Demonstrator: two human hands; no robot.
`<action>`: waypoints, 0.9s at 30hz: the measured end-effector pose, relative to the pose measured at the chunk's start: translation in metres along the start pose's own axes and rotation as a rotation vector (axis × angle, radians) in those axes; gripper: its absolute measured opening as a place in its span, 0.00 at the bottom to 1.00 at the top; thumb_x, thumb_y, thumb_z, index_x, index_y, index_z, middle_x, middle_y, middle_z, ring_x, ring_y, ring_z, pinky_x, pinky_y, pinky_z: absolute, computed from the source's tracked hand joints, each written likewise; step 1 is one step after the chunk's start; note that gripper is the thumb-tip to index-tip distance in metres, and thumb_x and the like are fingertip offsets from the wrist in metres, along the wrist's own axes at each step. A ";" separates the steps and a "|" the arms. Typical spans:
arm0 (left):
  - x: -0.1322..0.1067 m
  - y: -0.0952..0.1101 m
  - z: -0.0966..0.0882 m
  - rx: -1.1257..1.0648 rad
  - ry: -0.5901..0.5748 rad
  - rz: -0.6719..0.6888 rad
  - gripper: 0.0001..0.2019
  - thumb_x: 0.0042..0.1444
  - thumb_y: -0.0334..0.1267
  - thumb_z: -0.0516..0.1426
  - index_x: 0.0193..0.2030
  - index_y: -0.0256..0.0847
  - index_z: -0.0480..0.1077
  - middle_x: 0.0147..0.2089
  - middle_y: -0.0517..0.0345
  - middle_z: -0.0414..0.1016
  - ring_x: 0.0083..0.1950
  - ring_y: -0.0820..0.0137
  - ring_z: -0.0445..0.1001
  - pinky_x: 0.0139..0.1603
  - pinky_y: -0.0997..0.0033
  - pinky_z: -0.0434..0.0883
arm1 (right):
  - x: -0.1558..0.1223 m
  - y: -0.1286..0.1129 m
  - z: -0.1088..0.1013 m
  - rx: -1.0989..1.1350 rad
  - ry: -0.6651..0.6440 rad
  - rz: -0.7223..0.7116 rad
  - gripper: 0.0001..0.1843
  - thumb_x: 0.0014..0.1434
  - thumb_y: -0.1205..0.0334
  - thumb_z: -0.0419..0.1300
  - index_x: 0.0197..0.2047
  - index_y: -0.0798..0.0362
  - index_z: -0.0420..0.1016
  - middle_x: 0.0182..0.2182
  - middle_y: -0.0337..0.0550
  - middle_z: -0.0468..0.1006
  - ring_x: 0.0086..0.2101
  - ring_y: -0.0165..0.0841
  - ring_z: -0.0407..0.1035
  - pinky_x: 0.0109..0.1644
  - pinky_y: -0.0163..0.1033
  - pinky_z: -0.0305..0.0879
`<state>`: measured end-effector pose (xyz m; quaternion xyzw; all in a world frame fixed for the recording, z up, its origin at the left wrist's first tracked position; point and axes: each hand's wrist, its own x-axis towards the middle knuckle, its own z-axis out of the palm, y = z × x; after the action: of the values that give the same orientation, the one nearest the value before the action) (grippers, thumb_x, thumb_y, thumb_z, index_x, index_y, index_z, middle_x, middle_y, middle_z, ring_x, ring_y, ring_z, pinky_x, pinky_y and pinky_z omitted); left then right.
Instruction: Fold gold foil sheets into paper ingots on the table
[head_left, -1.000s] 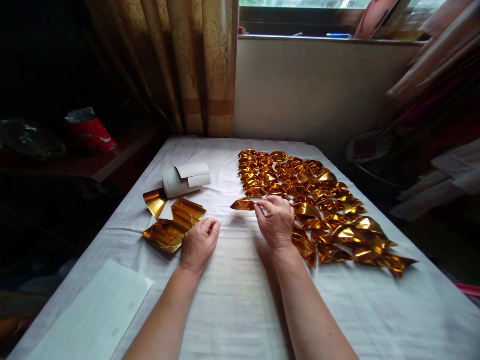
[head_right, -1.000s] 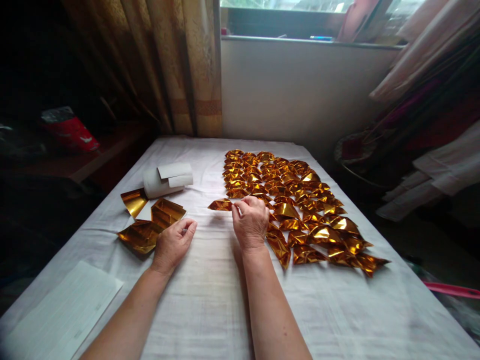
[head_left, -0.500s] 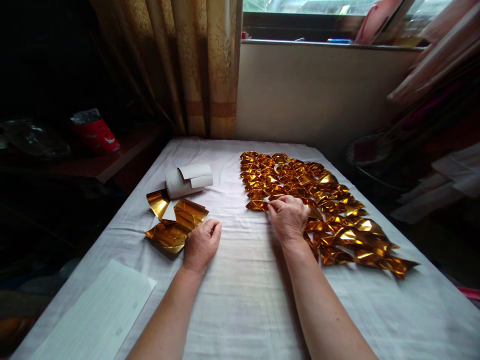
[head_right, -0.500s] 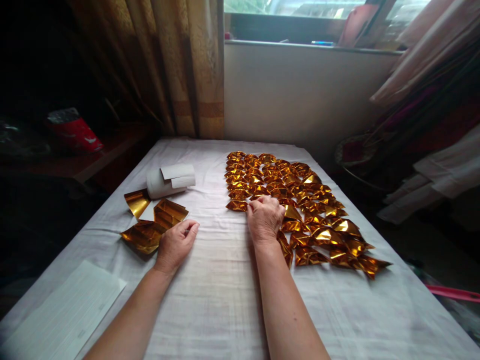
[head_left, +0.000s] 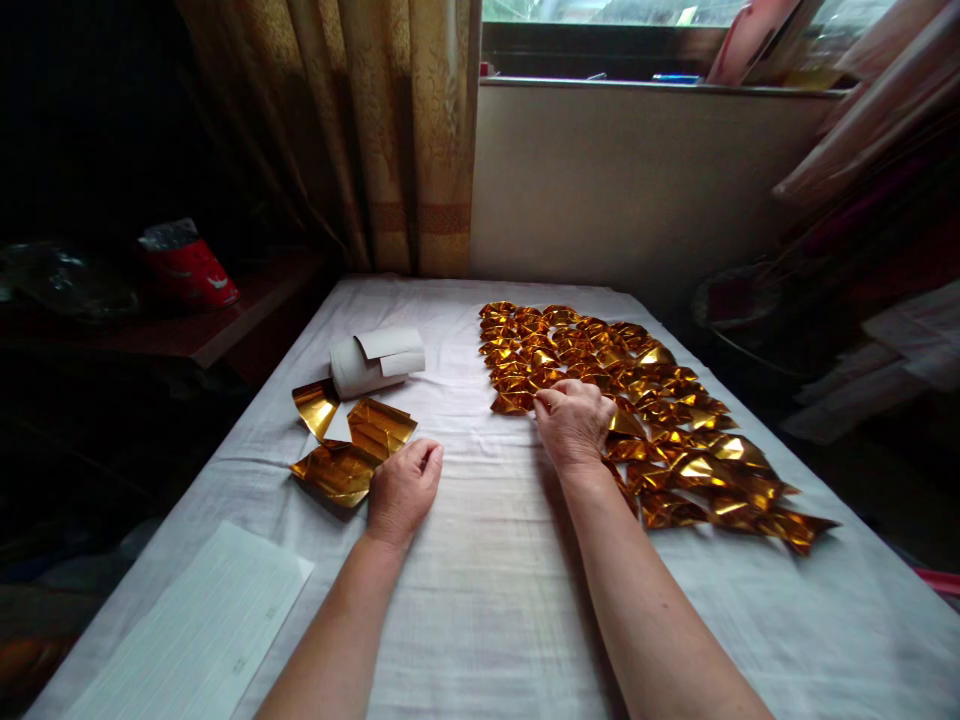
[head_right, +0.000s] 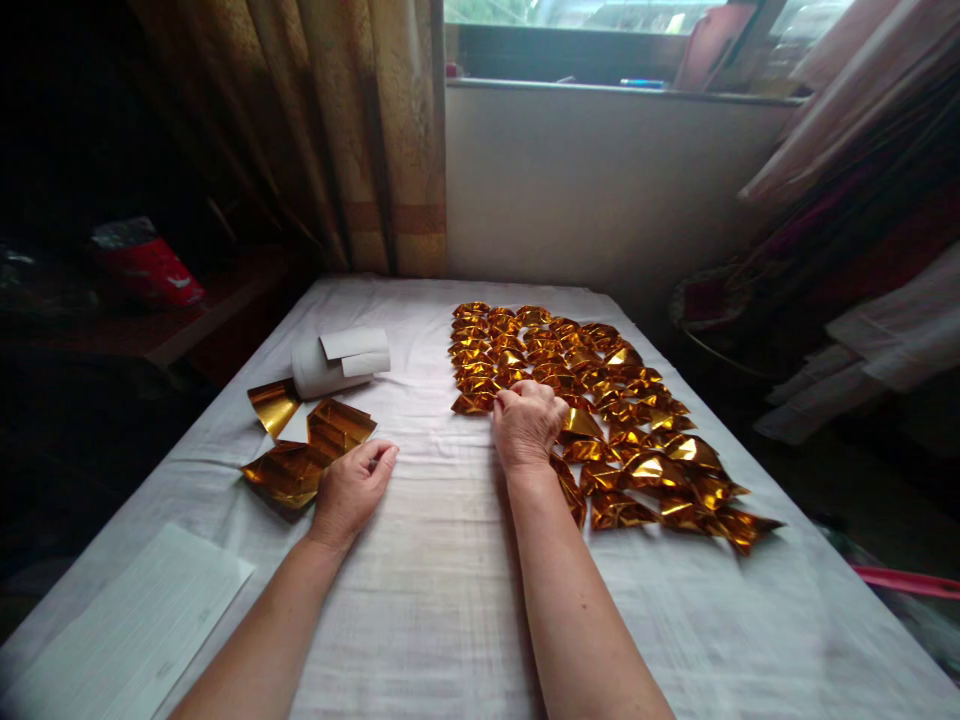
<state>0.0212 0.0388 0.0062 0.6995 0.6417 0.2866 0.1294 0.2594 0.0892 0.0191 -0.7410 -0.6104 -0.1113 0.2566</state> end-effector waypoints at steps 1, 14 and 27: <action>0.000 0.000 0.000 0.002 -0.004 -0.005 0.10 0.62 0.39 0.53 0.35 0.44 0.76 0.35 0.59 0.80 0.36 0.70 0.76 0.36 0.74 0.65 | 0.000 0.000 -0.001 -0.004 0.001 0.005 0.06 0.57 0.61 0.62 0.32 0.49 0.82 0.39 0.43 0.78 0.41 0.39 0.60 0.44 0.45 0.46; 0.002 0.003 -0.004 0.013 -0.061 0.012 0.11 0.62 0.39 0.52 0.34 0.43 0.76 0.34 0.59 0.79 0.37 0.70 0.75 0.38 0.74 0.66 | -0.065 -0.051 -0.012 0.145 -0.278 -0.142 0.09 0.61 0.64 0.58 0.37 0.47 0.81 0.36 0.42 0.77 0.37 0.34 0.67 0.35 0.35 0.56; 0.011 -0.005 -0.055 0.559 -0.284 -0.166 0.26 0.58 0.49 0.57 0.59 0.37 0.67 0.64 0.40 0.65 0.63 0.51 0.65 0.60 0.53 0.65 | -0.087 -0.034 -0.004 0.403 -0.220 -0.125 0.10 0.60 0.65 0.56 0.38 0.47 0.80 0.35 0.41 0.78 0.36 0.32 0.71 0.40 0.34 0.63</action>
<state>-0.0142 0.0401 0.0501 0.6864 0.7258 -0.0126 0.0435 0.2074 0.0171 -0.0109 -0.6434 -0.6892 0.0787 0.3237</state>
